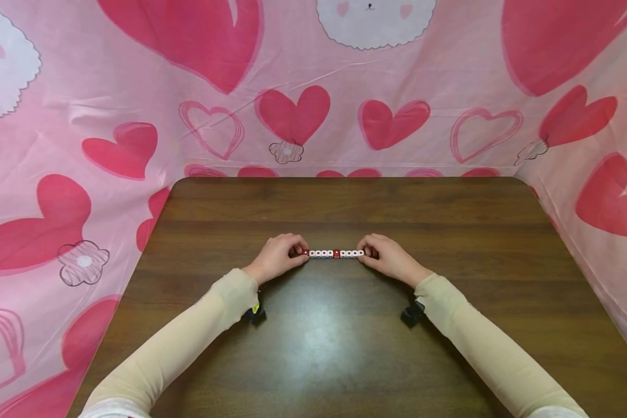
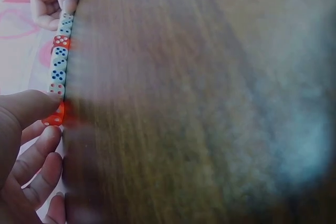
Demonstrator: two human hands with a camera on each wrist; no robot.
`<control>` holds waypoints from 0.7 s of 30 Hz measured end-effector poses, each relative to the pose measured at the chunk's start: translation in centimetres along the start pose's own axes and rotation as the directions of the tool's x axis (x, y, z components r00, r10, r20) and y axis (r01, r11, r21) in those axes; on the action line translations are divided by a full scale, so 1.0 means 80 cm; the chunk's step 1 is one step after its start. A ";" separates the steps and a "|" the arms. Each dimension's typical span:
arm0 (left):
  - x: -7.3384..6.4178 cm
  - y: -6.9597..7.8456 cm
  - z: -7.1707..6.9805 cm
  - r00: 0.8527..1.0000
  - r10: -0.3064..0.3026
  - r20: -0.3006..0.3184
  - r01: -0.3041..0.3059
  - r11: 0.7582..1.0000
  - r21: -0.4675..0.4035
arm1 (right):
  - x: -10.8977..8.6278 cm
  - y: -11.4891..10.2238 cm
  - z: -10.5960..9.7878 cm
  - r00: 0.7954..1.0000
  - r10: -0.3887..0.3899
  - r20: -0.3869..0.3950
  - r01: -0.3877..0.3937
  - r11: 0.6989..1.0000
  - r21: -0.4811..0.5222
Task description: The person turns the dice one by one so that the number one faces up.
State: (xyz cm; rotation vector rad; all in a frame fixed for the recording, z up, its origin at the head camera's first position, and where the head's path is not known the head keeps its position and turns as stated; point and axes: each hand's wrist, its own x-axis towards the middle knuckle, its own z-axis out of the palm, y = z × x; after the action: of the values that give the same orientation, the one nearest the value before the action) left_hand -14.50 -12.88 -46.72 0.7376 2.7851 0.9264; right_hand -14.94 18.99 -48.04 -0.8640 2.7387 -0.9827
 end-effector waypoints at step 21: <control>-0.028 -0.007 -0.006 0.999 0.008 -0.048 -0.016 0.986 -0.168 | -0.027 -0.004 -0.008 0.996 0.069 -0.062 -0.065 0.995 0.073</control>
State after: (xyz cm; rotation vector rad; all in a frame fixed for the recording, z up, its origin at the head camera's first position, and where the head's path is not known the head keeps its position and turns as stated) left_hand -12.89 -14.60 -46.72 0.7163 2.7008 1.1787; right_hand -13.14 20.34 -47.55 -0.7369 2.7473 -1.1064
